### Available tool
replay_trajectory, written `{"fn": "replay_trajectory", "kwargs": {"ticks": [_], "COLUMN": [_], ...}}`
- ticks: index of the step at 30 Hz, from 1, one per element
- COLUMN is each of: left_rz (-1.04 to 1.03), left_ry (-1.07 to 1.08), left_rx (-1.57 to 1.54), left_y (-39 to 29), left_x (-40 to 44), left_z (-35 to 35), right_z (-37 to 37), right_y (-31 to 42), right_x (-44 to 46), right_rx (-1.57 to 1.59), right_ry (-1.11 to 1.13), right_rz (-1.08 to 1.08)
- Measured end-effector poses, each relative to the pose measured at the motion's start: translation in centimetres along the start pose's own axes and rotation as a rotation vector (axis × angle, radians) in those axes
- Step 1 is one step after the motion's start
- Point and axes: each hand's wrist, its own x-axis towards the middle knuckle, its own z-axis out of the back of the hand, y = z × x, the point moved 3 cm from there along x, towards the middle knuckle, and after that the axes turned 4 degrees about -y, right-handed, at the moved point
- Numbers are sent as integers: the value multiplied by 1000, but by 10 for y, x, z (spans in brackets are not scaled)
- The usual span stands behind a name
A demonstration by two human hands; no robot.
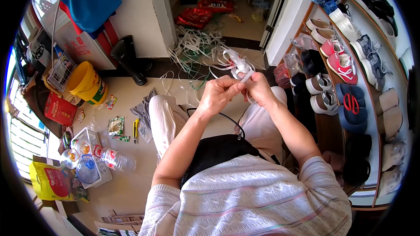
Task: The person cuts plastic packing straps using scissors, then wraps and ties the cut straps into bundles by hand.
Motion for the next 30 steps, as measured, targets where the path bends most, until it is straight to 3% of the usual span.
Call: {"fn": "replay_trajectory", "kwargs": {"ticks": [2, 6, 14, 24, 30], "left_rz": [-207, -116, 44, -69, -62], "left_ry": [-117, -207, -343, -357, -332], "left_rx": [268, 313, 230, 369, 390], "left_y": [0, 11, 24, 17, 9], "left_x": [0, -1, -1, -3, -3], "left_z": [1, 0, -2, -3, -6], "right_z": [-1, -6, -7, -8, -9], "right_y": [-1, 5, -1, -4, -2], "right_x": [0, -3, -3, -9, -12], "right_rx": [-11, -57, 87, 469, 547], "right_ry": [-33, -117, -46, 53, 106], "right_rz": [26, 58, 7, -126, -136]}}
